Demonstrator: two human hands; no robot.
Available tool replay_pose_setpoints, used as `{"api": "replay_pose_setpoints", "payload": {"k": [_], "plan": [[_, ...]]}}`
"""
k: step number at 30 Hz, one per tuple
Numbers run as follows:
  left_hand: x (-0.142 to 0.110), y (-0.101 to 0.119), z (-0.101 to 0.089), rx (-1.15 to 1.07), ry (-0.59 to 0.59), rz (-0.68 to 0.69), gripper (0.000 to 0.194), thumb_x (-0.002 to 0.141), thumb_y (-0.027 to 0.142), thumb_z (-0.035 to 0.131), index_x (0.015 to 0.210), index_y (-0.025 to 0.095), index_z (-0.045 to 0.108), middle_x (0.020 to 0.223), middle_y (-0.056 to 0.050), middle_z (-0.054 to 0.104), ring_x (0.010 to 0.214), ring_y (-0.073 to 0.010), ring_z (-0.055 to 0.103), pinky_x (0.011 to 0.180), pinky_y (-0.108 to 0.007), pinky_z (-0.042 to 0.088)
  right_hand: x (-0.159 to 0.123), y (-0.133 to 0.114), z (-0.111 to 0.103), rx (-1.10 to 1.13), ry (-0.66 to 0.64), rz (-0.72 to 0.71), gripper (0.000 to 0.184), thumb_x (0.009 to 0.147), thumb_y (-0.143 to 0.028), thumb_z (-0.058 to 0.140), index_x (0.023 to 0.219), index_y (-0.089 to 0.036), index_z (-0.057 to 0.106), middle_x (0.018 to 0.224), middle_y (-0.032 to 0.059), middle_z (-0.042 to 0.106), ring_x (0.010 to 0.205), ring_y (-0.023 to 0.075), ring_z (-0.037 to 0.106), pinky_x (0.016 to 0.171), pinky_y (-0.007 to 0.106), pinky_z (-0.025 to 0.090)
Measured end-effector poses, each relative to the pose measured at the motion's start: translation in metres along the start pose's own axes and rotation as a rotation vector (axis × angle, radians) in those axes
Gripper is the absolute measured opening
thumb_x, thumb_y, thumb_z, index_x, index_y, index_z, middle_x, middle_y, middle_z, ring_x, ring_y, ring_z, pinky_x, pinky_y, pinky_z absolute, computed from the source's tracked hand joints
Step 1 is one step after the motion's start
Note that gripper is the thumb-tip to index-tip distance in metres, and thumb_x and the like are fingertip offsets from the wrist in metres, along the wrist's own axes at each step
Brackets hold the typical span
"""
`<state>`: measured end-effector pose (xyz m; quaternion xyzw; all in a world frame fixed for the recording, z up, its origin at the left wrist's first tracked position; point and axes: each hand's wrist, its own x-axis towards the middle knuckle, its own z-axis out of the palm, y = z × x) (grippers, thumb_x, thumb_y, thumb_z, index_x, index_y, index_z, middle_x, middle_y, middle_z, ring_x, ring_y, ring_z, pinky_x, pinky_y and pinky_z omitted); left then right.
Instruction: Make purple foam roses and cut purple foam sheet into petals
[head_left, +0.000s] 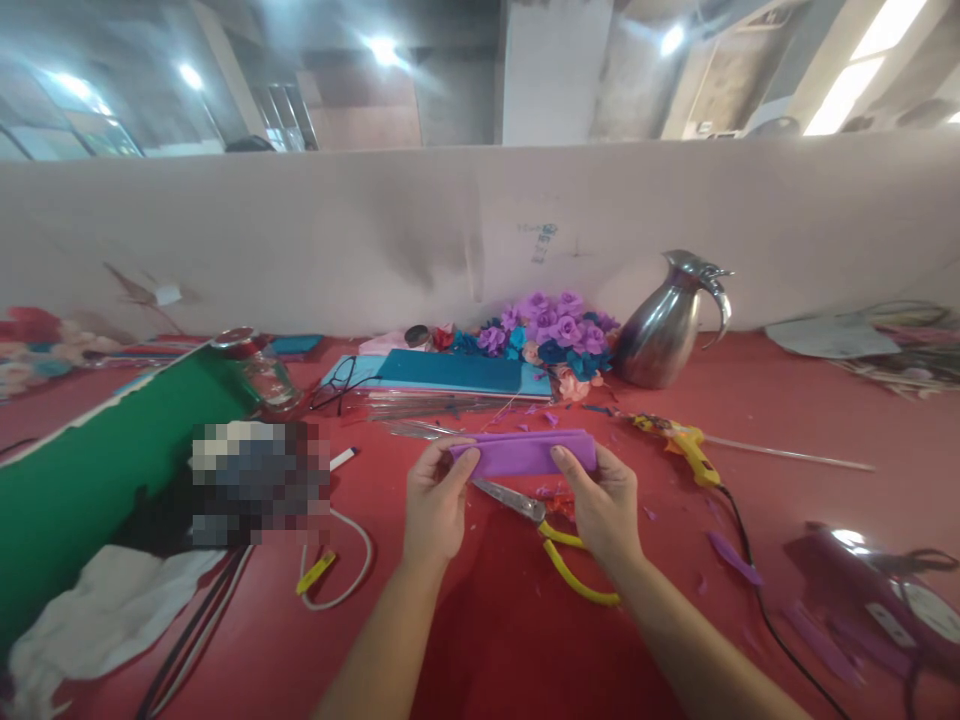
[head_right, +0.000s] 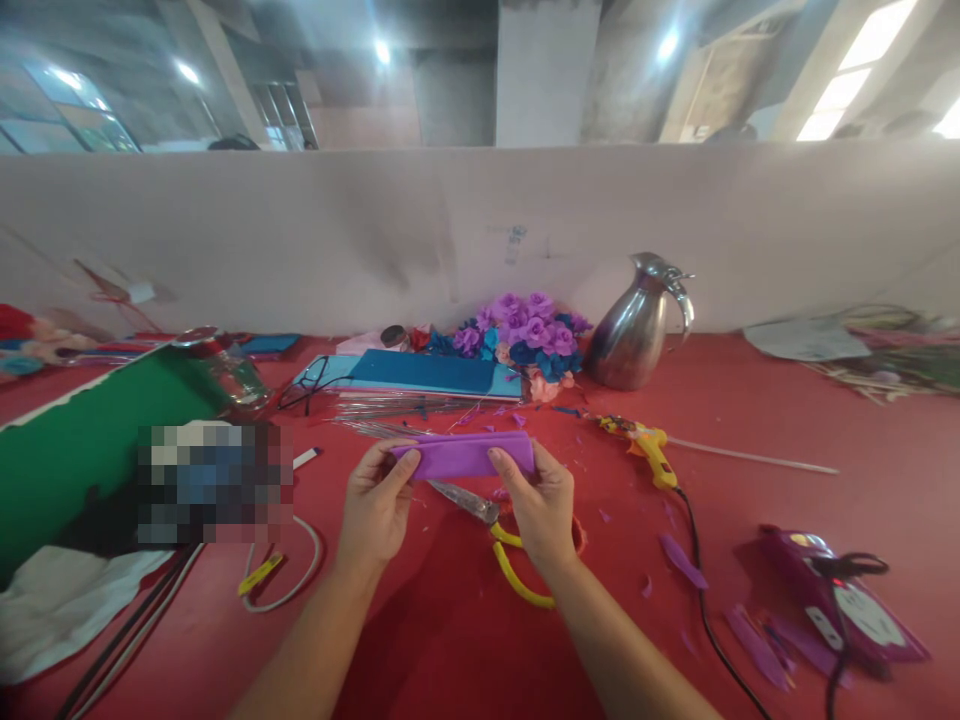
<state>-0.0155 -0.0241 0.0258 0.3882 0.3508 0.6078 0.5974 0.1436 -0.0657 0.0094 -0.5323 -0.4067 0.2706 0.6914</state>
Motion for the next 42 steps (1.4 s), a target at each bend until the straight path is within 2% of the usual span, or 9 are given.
{"api": "replay_pose_setpoints", "payload": {"k": [4, 11, 14, 17, 20, 23, 28, 33, 42], "plan": [[-0.003, -0.005, 0.005, 0.007, 0.054, 0.022, 0.016, 0.067, 0.029, 0.075, 0.080, 0.023, 0.068, 0.075, 0.004, 0.063, 0.071, -0.0080, 0.055, 0.065, -0.017, 0.043, 0.002, -0.002, 0.002, -0.048, 0.073, -0.052, 0.021, 0.076, -0.038, 0.067, 0.073, -0.020, 0.055, 0.065, -0.0037, 0.054, 0.061, 0.0115, 0.048, 0.059, 0.024, 0.041], [0.001, -0.004, 0.004, 0.054, 0.075, 0.013, 0.024, 0.068, 0.029, 0.073, 0.090, 0.026, 0.066, 0.077, 0.005, 0.064, 0.071, -0.0088, 0.057, 0.065, -0.018, 0.043, 0.005, -0.001, 0.005, 0.071, 0.034, 0.015, 0.038, 0.074, -0.034, 0.068, 0.105, -0.025, 0.048, 0.076, -0.0016, 0.062, 0.068, 0.0147, 0.059, 0.063, 0.028, 0.048], [0.004, 0.001, -0.001, 0.083, -0.068, -0.205, 0.037, 0.063, 0.029, 0.076, 0.099, 0.023, 0.067, 0.079, 0.001, 0.069, 0.070, -0.0115, 0.061, 0.064, -0.021, 0.045, 0.009, -0.001, 0.003, 0.117, -0.068, 0.068, 0.040, 0.072, -0.033, 0.069, 0.105, -0.024, 0.049, 0.080, -0.0003, 0.064, 0.070, 0.0152, 0.061, 0.064, 0.028, 0.049], [0.006, 0.003, -0.007, 0.248, -0.253, -0.474, 0.033, 0.058, 0.029, 0.079, 0.088, 0.017, 0.072, 0.080, -0.005, 0.072, 0.065, -0.0150, 0.064, 0.062, -0.025, 0.046, 0.012, -0.001, -0.001, 0.120, -0.289, 0.165, 0.043, 0.069, -0.031, 0.072, 0.104, -0.023, 0.050, 0.077, -0.0020, 0.063, 0.066, 0.0138, 0.060, 0.060, 0.027, 0.049], [0.006, 0.002, -0.010, 0.384, -0.316, -0.588, 0.027, 0.056, 0.029, 0.081, 0.078, 0.015, 0.072, 0.075, -0.007, 0.072, 0.061, -0.0159, 0.063, 0.058, -0.025, 0.045, 0.011, 0.000, -0.001, 0.114, -0.404, 0.251, 0.047, 0.066, -0.029, 0.074, 0.106, -0.022, 0.050, 0.072, -0.0048, 0.061, 0.058, 0.0112, 0.057, 0.053, 0.023, 0.047], [0.006, -0.001, -0.010, 0.322, -0.282, -0.562, 0.024, 0.056, 0.029, 0.081, 0.074, 0.015, 0.072, 0.070, -0.006, 0.071, 0.057, -0.0145, 0.062, 0.056, -0.024, 0.045, 0.007, -0.001, 0.001, 0.186, -0.374, 0.341, 0.046, 0.066, -0.032, 0.074, 0.105, -0.022, 0.051, 0.076, -0.0036, 0.063, 0.060, 0.0112, 0.058, 0.053, 0.023, 0.047], [0.007, -0.006, -0.005, 0.103, -0.141, -0.512, 0.026, 0.052, 0.026, 0.083, 0.074, 0.016, 0.071, 0.067, -0.003, 0.071, 0.058, -0.0137, 0.063, 0.061, -0.025, 0.048, 0.001, -0.006, 0.007, 0.196, -0.529, 0.516, 0.035, 0.064, -0.037, 0.076, 0.088, -0.015, 0.064, 0.070, 0.0001, 0.066, 0.054, 0.0098, 0.055, 0.049, 0.022, 0.041], [0.004, -0.011, -0.002, 0.191, -0.155, -0.489, 0.025, 0.054, 0.026, 0.081, 0.075, 0.015, 0.071, 0.073, -0.005, 0.071, 0.064, -0.0153, 0.064, 0.067, -0.028, 0.049, 0.003, -0.003, 0.007, 0.170, -0.469, 0.498, 0.026, 0.065, -0.038, 0.074, 0.075, -0.016, 0.066, 0.054, -0.0035, 0.060, 0.045, 0.0087, 0.049, 0.045, 0.022, 0.037], [0.003, -0.013, -0.004, 0.279, -0.197, -0.472, 0.022, 0.055, 0.024, 0.080, 0.072, 0.014, 0.071, 0.068, -0.004, 0.069, 0.062, -0.0133, 0.061, 0.066, -0.028, 0.046, 0.002, 0.005, 0.005, 0.153, -0.546, 0.486, 0.022, 0.064, -0.033, 0.074, 0.079, -0.019, 0.072, 0.068, -0.0004, 0.069, 0.063, 0.0154, 0.062, 0.062, 0.029, 0.049]]}}
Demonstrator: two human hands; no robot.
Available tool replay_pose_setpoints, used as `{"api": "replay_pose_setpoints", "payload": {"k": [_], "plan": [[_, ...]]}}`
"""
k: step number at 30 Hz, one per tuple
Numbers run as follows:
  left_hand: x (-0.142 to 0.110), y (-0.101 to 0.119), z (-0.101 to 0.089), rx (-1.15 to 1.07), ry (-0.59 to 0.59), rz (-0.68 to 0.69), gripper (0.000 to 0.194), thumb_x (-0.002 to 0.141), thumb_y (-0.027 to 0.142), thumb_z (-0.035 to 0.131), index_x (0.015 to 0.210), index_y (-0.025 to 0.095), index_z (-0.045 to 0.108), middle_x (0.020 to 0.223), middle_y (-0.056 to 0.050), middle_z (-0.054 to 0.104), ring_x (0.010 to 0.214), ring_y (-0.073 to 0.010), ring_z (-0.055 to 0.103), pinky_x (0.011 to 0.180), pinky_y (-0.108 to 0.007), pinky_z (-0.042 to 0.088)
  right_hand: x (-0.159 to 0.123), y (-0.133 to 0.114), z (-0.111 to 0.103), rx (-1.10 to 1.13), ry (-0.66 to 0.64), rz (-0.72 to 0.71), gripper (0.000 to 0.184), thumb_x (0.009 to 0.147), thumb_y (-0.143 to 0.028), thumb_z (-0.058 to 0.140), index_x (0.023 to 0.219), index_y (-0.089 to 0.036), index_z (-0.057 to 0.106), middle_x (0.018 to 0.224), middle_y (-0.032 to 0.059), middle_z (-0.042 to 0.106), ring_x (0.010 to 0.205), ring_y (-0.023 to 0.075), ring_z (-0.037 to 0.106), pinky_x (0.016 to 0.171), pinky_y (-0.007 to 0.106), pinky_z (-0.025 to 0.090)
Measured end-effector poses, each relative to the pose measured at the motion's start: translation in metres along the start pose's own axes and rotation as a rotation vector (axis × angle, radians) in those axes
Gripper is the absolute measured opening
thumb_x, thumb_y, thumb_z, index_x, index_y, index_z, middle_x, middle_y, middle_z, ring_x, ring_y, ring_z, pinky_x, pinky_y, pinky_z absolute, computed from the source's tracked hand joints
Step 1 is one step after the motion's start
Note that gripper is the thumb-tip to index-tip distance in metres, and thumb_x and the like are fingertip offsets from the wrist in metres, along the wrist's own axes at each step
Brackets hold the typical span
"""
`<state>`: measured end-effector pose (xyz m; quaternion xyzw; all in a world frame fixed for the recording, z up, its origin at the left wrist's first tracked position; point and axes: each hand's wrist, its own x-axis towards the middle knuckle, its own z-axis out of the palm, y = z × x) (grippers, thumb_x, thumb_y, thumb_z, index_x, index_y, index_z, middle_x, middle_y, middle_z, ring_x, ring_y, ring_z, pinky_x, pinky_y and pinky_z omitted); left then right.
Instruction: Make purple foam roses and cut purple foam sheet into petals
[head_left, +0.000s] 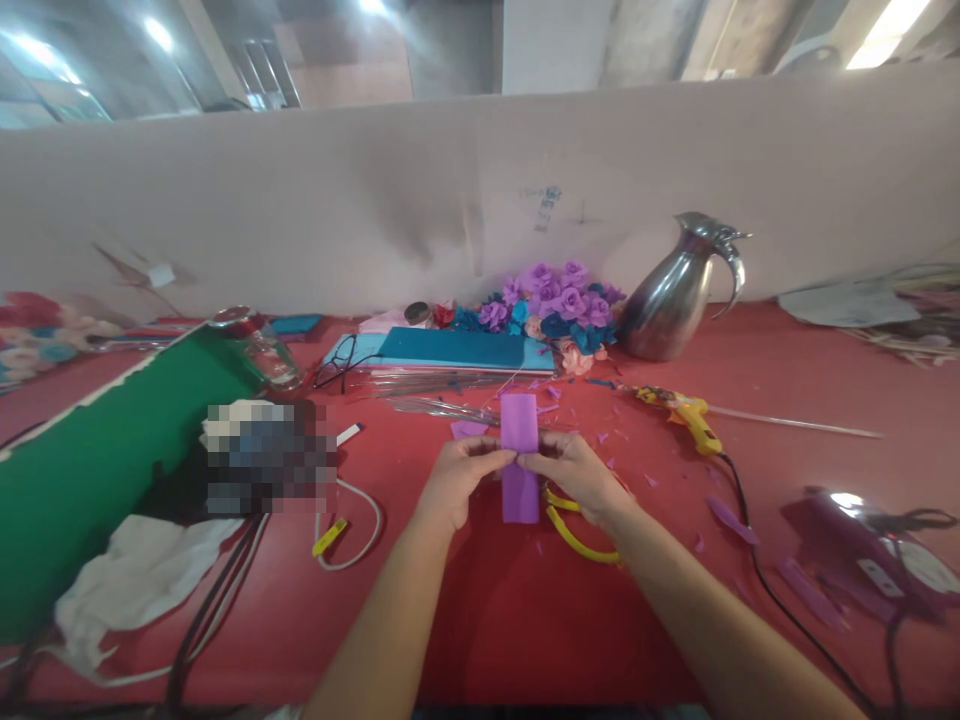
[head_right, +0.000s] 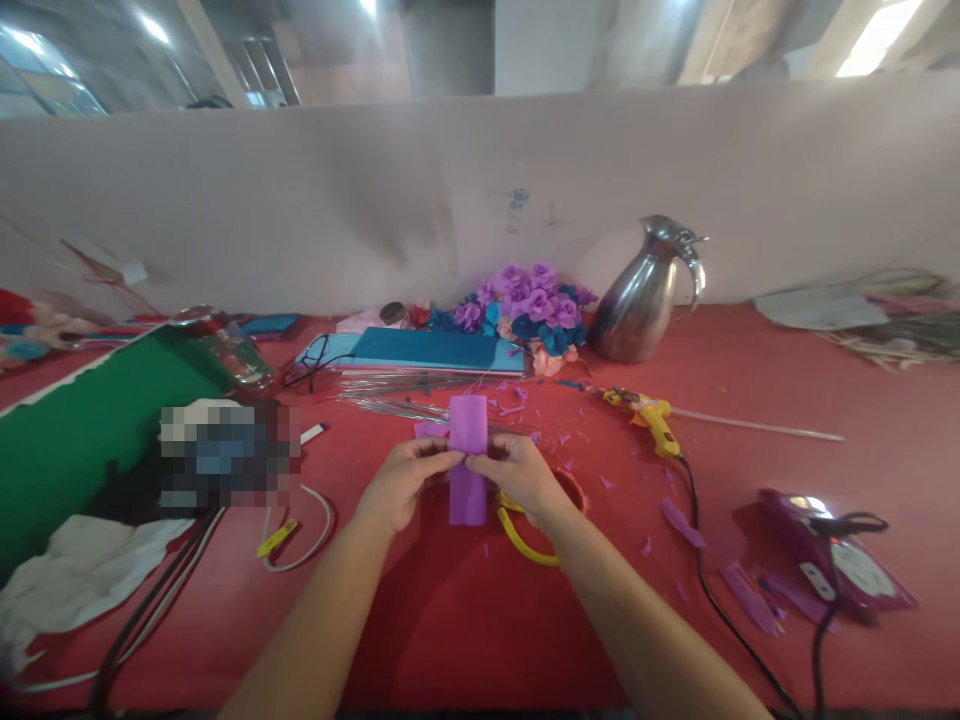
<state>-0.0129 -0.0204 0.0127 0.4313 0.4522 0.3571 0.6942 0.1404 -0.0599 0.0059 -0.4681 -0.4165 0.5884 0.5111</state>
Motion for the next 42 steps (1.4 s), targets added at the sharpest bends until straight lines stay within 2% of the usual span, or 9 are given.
{"api": "replay_pose_setpoints", "payload": {"k": [8, 14, 20, 24, 28, 36, 42], "plan": [[0.0020, -0.0002, -0.0008, 0.002, 0.016, -0.045, 0.021, 0.053, 0.022, 0.079, 0.070, 0.014, 0.069, 0.065, -0.003, 0.067, 0.060, -0.0134, 0.059, 0.064, -0.028, 0.045, -0.0003, -0.0009, 0.0000, -0.006, 0.027, -0.013, 0.020, 0.068, -0.032, 0.069, 0.082, -0.018, 0.072, 0.065, -0.0008, 0.067, 0.058, 0.0132, 0.056, 0.056, 0.025, 0.044], [0.0026, -0.0046, -0.0006, 0.003, -0.050, -0.030, 0.021, 0.060, 0.026, 0.077, 0.077, 0.016, 0.069, 0.071, -0.003, 0.068, 0.065, -0.0142, 0.061, 0.067, -0.028, 0.045, 0.0034, 0.0031, -0.0042, -0.023, 0.042, 0.003, 0.019, 0.067, -0.032, 0.069, 0.078, -0.017, 0.071, 0.064, -0.0007, 0.065, 0.058, 0.0135, 0.056, 0.056, 0.026, 0.043], [-0.0006, -0.0011, 0.0033, -0.058, -0.074, -0.019, 0.024, 0.062, 0.027, 0.076, 0.081, 0.015, 0.069, 0.076, -0.004, 0.069, 0.069, -0.0162, 0.062, 0.071, -0.031, 0.046, 0.0017, 0.0024, -0.0010, -0.016, -0.050, 0.031, 0.015, 0.067, -0.029, 0.068, 0.078, -0.019, 0.070, 0.069, -0.0009, 0.066, 0.065, 0.0146, 0.058, 0.062, 0.026, 0.044], [-0.0004, -0.0009, 0.0024, -0.033, -0.075, -0.014, 0.025, 0.061, 0.026, 0.077, 0.081, 0.014, 0.069, 0.074, -0.004, 0.069, 0.070, -0.0169, 0.062, 0.072, -0.031, 0.046, 0.0020, 0.0016, -0.0010, -0.025, 0.000, -0.038, 0.014, 0.066, -0.028, 0.069, 0.078, -0.020, 0.068, 0.068, -0.0023, 0.064, 0.064, 0.0131, 0.056, 0.061, 0.025, 0.041], [-0.0003, -0.0010, 0.0020, -0.051, -0.083, -0.024, 0.024, 0.060, 0.025, 0.077, 0.080, 0.015, 0.069, 0.077, -0.005, 0.070, 0.070, -0.0168, 0.062, 0.073, -0.032, 0.046, 0.0025, 0.0024, -0.0028, -0.033, 0.000, -0.014, 0.014, 0.066, -0.029, 0.069, 0.075, -0.019, 0.065, 0.062, -0.0032, 0.060, 0.059, 0.0115, 0.052, 0.056, 0.024, 0.038], [-0.0001, 0.0002, 0.0028, -0.091, -0.060, -0.085, 0.024, 0.053, 0.021, 0.080, 0.073, 0.014, 0.068, 0.067, -0.005, 0.069, 0.063, -0.0167, 0.061, 0.069, -0.032, 0.047, 0.0021, 0.0034, -0.0039, -0.081, -0.002, -0.001, 0.014, 0.071, -0.031, 0.062, 0.074, -0.018, 0.065, 0.059, -0.0036, 0.057, 0.049, 0.0084, 0.045, 0.049, 0.023, 0.035], [0.0014, -0.0010, 0.0013, -0.118, -0.050, -0.089, 0.017, 0.054, 0.018, 0.078, 0.067, 0.013, 0.068, 0.059, -0.002, 0.064, 0.053, -0.0122, 0.056, 0.065, -0.030, 0.046, 0.0029, 0.0043, -0.0045, -0.041, -0.011, 0.006, 0.014, 0.072, -0.031, 0.065, 0.069, -0.018, 0.064, 0.056, -0.0049, 0.054, 0.047, 0.0076, 0.044, 0.048, 0.022, 0.033]]}}
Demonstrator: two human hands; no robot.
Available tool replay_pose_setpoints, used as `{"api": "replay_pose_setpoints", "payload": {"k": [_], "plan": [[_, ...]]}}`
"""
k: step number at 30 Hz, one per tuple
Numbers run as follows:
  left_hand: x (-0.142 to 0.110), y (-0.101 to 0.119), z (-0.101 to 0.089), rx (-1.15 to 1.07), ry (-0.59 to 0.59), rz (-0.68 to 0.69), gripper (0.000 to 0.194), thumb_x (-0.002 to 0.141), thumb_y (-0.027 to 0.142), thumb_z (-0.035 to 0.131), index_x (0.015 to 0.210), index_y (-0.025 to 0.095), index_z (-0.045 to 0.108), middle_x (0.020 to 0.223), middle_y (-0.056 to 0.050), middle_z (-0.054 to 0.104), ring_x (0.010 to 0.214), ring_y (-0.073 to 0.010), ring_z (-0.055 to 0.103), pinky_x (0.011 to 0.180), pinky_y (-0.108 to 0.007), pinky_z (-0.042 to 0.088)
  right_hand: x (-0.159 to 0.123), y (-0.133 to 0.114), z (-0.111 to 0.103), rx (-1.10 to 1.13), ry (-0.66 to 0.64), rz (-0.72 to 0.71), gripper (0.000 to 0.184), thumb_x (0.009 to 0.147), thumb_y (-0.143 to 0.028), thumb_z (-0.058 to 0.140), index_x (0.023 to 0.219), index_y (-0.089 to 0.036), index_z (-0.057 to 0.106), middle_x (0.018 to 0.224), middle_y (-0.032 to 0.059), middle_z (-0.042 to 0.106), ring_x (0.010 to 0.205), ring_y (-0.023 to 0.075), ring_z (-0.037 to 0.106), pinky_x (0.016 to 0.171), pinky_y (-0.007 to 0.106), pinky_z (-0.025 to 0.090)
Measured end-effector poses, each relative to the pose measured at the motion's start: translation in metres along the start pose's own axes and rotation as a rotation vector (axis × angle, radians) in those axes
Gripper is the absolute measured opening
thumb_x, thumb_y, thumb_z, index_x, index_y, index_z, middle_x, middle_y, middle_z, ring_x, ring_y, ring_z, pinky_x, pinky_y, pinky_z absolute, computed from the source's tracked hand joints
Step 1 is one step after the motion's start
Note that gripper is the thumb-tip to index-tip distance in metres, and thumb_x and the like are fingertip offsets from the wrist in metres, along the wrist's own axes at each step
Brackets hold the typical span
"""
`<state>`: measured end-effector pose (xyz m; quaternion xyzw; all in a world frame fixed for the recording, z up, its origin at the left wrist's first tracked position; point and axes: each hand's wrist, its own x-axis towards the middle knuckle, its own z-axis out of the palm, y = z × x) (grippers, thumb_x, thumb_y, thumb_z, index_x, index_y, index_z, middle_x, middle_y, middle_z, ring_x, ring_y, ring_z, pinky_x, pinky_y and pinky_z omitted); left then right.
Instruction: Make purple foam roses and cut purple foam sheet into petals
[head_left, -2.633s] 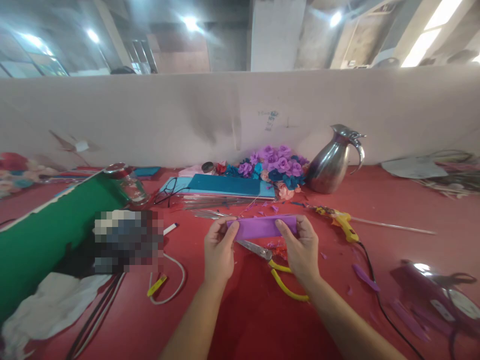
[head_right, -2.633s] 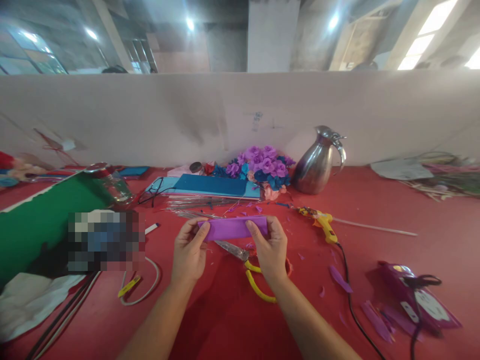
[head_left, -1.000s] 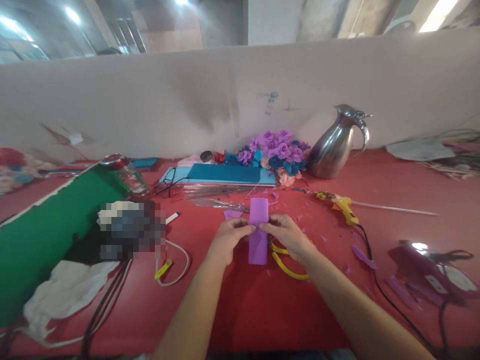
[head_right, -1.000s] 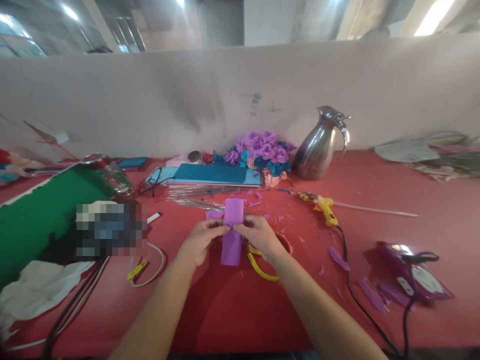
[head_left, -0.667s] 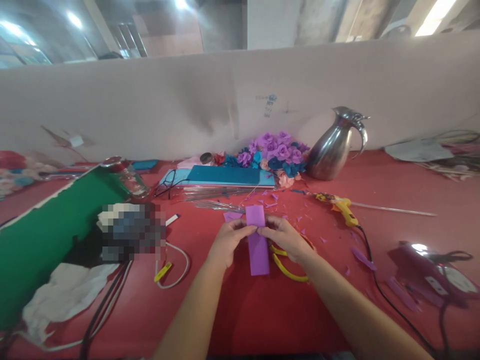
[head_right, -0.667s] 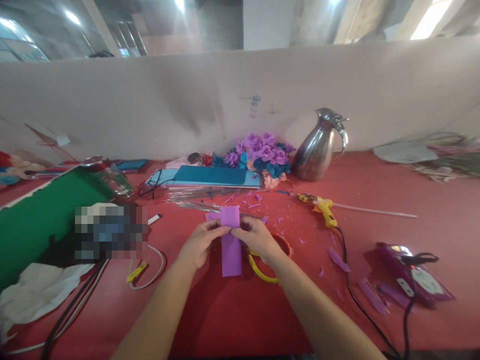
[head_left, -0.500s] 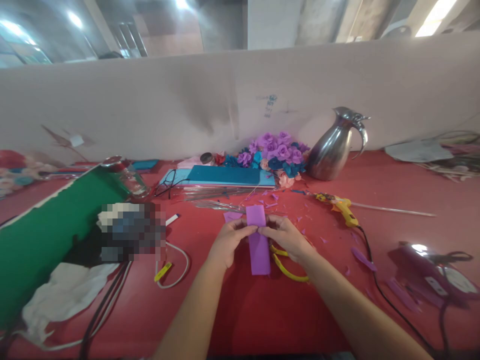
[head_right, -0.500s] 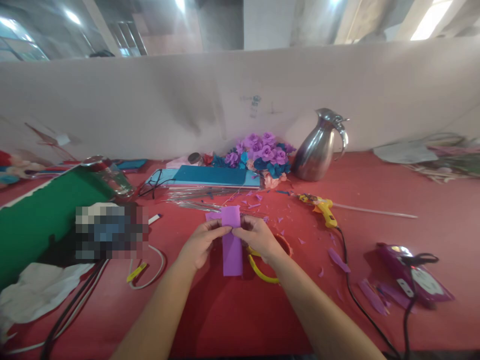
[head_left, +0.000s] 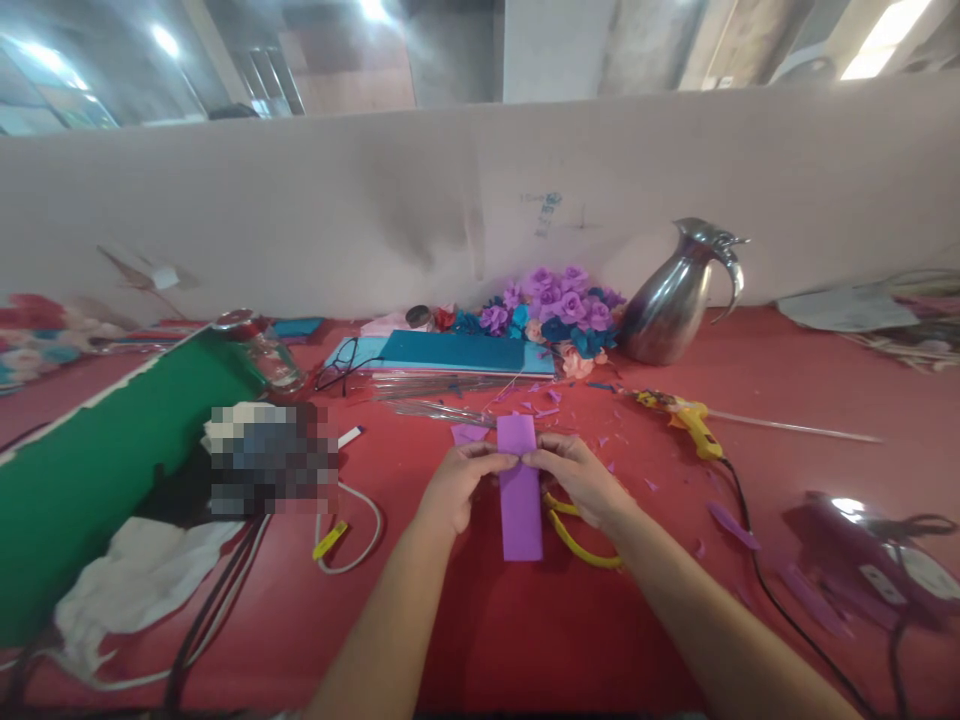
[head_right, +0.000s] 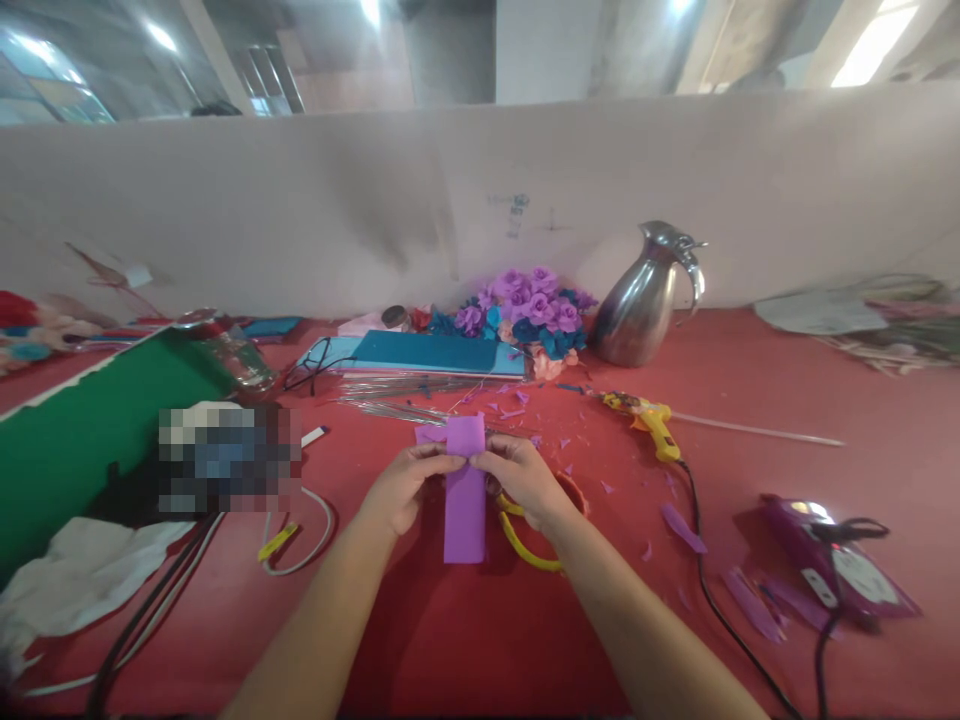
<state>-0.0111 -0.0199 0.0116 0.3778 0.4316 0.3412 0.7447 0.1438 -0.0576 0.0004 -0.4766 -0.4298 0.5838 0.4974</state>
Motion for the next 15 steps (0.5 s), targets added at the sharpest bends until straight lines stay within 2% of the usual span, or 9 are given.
{"api": "replay_pose_setpoints", "payload": {"k": [5, 10, 15], "plan": [[-0.0011, 0.0011, 0.0019, -0.017, 0.001, 0.005, 0.020, 0.054, 0.018, 0.078, 0.072, 0.013, 0.069, 0.061, -0.002, 0.066, 0.057, -0.0141, 0.060, 0.064, -0.028, 0.047, -0.0006, -0.0013, 0.0021, 0.056, 0.015, 0.027, 0.019, 0.069, -0.034, 0.069, 0.063, -0.017, 0.063, 0.053, -0.0050, 0.054, 0.045, 0.0072, 0.043, 0.047, 0.022, 0.033], [-0.0033, 0.0022, 0.0030, 0.000, -0.023, 0.014, 0.030, 0.057, 0.025, 0.080, 0.084, 0.016, 0.069, 0.074, -0.004, 0.072, 0.063, -0.0158, 0.063, 0.065, -0.028, 0.048, 0.0018, -0.0008, 0.0025, 0.228, 0.111, 0.009, 0.021, 0.066, -0.036, 0.073, 0.074, -0.017, 0.067, 0.059, -0.0024, 0.061, 0.049, 0.0091, 0.050, 0.051, 0.023, 0.040], [-0.0023, 0.0043, -0.0004, 0.009, 0.084, 0.022, 0.027, 0.052, 0.027, 0.082, 0.074, 0.016, 0.069, 0.068, -0.004, 0.071, 0.058, -0.0153, 0.063, 0.060, -0.026, 0.047, 0.0010, -0.0013, 0.0031, 0.233, 0.134, 0.016, 0.028, 0.063, -0.036, 0.076, 0.081, -0.016, 0.069, 0.065, -0.0001, 0.065, 0.053, 0.0099, 0.055, 0.051, 0.022, 0.041]]}}
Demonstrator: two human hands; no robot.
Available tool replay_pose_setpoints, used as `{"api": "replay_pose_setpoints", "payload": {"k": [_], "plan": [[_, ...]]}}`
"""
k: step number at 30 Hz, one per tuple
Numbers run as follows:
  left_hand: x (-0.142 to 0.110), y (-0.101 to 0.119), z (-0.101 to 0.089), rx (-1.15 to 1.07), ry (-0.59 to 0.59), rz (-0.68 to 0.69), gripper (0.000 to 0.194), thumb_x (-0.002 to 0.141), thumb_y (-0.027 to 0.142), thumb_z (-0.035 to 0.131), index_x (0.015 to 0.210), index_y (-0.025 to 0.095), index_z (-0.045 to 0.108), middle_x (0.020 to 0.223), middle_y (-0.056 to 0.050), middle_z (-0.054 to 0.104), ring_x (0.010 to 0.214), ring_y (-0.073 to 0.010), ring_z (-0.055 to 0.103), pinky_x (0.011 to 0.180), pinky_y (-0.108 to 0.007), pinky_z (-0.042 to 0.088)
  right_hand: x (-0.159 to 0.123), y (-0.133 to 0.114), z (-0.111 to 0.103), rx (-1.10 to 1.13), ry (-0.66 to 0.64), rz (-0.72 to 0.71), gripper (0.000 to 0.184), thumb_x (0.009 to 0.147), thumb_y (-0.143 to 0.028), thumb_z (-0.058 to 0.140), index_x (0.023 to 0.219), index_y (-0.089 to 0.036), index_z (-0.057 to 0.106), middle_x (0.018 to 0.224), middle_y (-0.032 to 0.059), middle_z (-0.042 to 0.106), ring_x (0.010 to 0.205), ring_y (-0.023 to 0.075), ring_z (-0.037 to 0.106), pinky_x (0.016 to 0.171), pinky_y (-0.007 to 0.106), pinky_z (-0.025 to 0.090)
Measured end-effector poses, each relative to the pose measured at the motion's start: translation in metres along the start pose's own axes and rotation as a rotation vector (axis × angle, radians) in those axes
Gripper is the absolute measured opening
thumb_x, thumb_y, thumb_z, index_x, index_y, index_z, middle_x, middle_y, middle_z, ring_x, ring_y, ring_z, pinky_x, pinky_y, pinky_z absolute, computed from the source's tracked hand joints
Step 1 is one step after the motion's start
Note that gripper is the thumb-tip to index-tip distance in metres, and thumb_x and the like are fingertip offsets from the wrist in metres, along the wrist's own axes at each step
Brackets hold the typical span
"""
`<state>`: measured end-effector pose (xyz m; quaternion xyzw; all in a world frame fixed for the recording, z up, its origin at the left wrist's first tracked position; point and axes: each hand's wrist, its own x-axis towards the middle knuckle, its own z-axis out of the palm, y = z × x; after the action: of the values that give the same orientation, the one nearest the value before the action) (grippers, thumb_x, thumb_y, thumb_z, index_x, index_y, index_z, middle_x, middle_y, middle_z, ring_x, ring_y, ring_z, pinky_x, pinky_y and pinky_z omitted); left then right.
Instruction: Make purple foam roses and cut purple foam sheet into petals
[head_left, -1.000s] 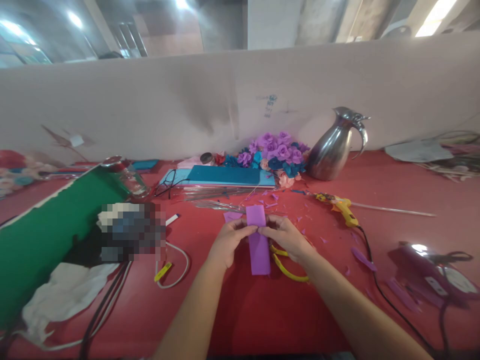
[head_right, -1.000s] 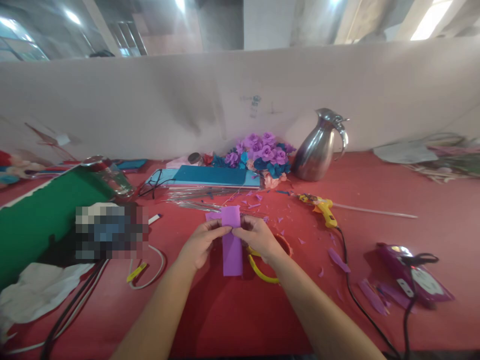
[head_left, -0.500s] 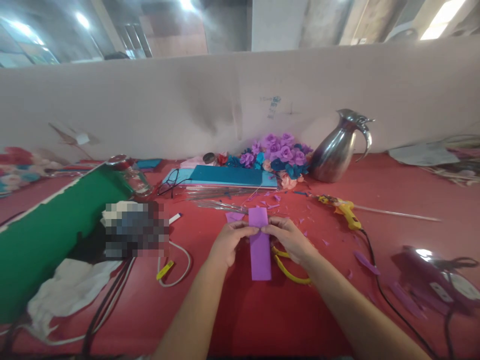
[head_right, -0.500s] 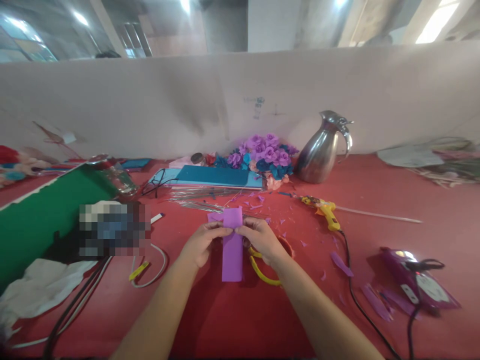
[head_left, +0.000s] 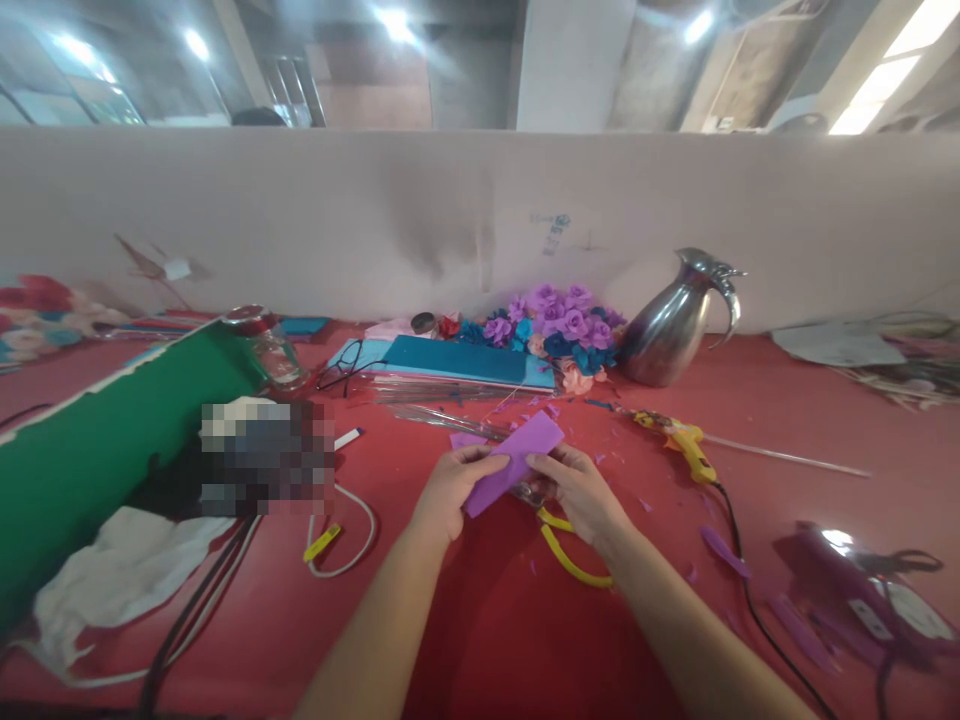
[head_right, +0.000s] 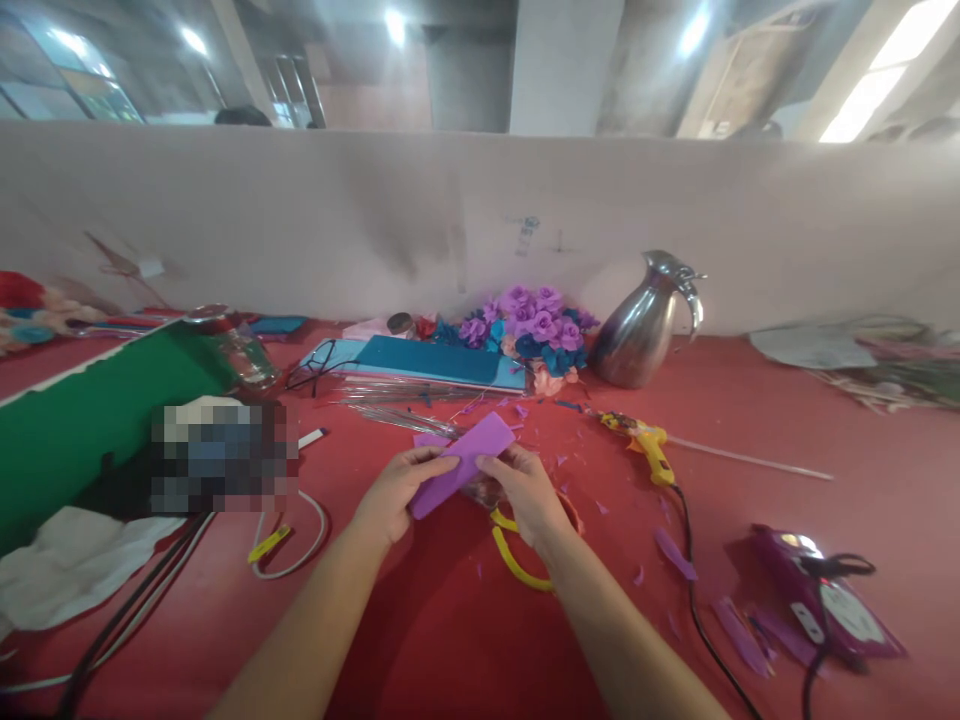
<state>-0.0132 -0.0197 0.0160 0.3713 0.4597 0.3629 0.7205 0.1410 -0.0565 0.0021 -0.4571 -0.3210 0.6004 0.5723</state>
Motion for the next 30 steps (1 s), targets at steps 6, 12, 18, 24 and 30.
{"api": "replay_pose_setpoints", "payload": {"k": [6, 12, 18, 24, 30], "plan": [[0.000, 0.001, -0.002, -0.011, -0.008, -0.045, 0.026, 0.049, 0.024, 0.082, 0.070, 0.016, 0.069, 0.064, -0.005, 0.071, 0.056, -0.0178, 0.064, 0.058, -0.028, 0.047, -0.004, 0.003, 0.003, -0.030, -0.015, 0.004, 0.027, 0.064, -0.037, 0.075, 0.077, -0.014, 0.067, 0.065, 0.0016, 0.065, 0.051, 0.0102, 0.053, 0.050, 0.024, 0.040], [-0.002, 0.003, -0.005, 0.097, -0.073, -0.045, 0.025, 0.051, 0.025, 0.082, 0.071, 0.019, 0.069, 0.065, -0.003, 0.071, 0.055, -0.0171, 0.063, 0.055, -0.027, 0.045, -0.006, 0.004, 0.003, -0.065, 0.002, 0.007, 0.023, 0.063, -0.033, 0.074, 0.066, -0.013, 0.065, 0.054, -0.0001, 0.059, 0.046, 0.0094, 0.048, 0.047, 0.024, 0.038], [0.000, 0.006, -0.010, 0.113, -0.093, -0.052, 0.025, 0.053, 0.025, 0.081, 0.073, 0.016, 0.070, 0.066, -0.004, 0.070, 0.056, -0.0154, 0.062, 0.056, -0.026, 0.046, -0.001, 0.003, -0.002, -0.034, 0.097, -0.040, 0.025, 0.060, -0.033, 0.076, 0.074, -0.014, 0.068, 0.064, 0.0012, 0.065, 0.055, 0.0129, 0.055, 0.052, 0.025, 0.044], [0.004, 0.000, -0.004, -0.170, 0.015, 0.146, 0.040, 0.051, 0.015, 0.081, 0.088, 0.018, 0.067, 0.083, -0.002, 0.070, 0.072, -0.0137, 0.065, 0.066, -0.024, 0.049, 0.006, 0.004, -0.007, 0.060, 0.257, -0.132, 0.025, 0.059, -0.034, 0.078, 0.074, -0.018, 0.066, 0.070, 0.0000, 0.066, 0.060, 0.0133, 0.058, 0.054, 0.024, 0.046], [0.005, -0.011, 0.016, -0.529, 0.064, 0.295, 0.028, 0.058, 0.020, 0.079, 0.081, 0.019, 0.063, 0.075, 0.004, 0.067, 0.069, -0.0087, 0.062, 0.073, -0.022, 0.049, -0.004, 0.009, 0.010, 0.133, 0.156, -0.082, 0.025, 0.059, -0.033, 0.078, 0.078, -0.021, 0.067, 0.082, 0.0018, 0.068, 0.068, 0.0151, 0.061, 0.064, 0.027, 0.051]]}}
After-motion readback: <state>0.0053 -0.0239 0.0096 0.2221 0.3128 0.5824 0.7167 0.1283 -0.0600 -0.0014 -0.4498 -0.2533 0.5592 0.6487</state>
